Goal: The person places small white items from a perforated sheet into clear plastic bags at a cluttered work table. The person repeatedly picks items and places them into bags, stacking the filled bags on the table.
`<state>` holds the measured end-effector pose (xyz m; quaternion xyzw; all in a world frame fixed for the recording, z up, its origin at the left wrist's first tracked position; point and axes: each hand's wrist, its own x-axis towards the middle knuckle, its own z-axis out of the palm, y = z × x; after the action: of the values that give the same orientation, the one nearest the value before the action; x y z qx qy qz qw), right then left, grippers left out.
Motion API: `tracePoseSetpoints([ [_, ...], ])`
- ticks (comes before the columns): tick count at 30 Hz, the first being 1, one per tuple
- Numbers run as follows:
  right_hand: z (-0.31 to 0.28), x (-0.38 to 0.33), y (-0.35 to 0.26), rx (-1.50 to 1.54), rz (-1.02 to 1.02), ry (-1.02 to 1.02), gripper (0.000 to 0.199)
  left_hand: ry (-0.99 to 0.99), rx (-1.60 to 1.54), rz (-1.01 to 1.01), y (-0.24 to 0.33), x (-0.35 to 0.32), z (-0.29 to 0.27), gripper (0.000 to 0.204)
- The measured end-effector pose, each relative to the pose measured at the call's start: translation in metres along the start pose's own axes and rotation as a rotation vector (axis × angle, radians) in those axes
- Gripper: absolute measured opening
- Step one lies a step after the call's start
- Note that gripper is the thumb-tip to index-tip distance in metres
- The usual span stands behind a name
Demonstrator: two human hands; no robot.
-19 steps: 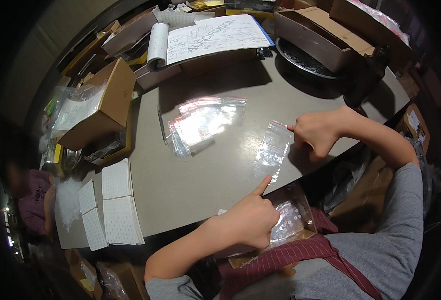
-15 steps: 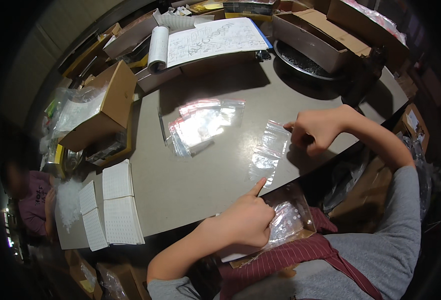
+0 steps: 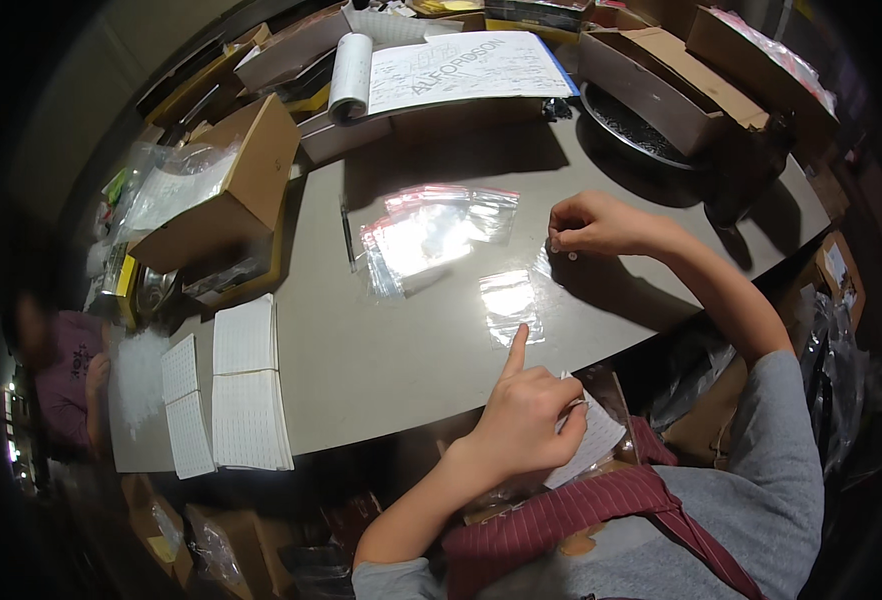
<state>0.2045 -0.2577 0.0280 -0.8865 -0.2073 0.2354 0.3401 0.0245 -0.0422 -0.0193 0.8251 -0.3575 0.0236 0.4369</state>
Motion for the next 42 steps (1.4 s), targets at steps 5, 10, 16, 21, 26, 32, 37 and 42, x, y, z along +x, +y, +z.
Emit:
tracePoseSetpoints([
  [5, 0.012, 0.0, 0.005, -0.363, -0.099, 0.164, 0.027, 0.191, -0.075, 0.003, -0.001, -0.001, 0.007, 0.008],
  [10, -0.012, 0.005, -0.022, -0.629, 0.085, 0.071, 0.035, 0.266, -0.087, 0.023, -0.002, -0.004, 0.009, 0.007],
  [16, 0.023, -0.004, -0.036, 0.014, -0.375, -0.181, 0.021, 0.289, -0.108, -0.002, -0.002, -0.003, 0.012, 0.005],
  [21, 0.064, -0.003, -0.053, -0.275, -0.517, -0.039, 0.015, 0.311, -0.154, -0.031, -0.006, -0.01, 0.016, 0.005],
  [26, 0.082, -0.003, -0.046, -0.573, -0.593, 0.187, 0.016, 0.341, -0.137, -0.047, 0.001, -0.01, 0.008, 0.006],
  [32, 0.06, -0.005, -0.055, -0.487, -0.363, 0.154, 0.019, 0.523, -0.219, -0.067, 0.005, -0.022, -0.003, 0.003],
  [37, 0.048, -0.062, -0.073, -0.205, -0.579, 0.073, 0.025, 0.614, -0.257, -0.409, 0.011, -0.041, -0.012, 0.014],
  [42, 0.069, -0.085, -0.08, -0.321, -0.753, 0.061, 0.041, 0.528, -0.27, -0.495, 0.016, -0.042, -0.016, 0.018],
])
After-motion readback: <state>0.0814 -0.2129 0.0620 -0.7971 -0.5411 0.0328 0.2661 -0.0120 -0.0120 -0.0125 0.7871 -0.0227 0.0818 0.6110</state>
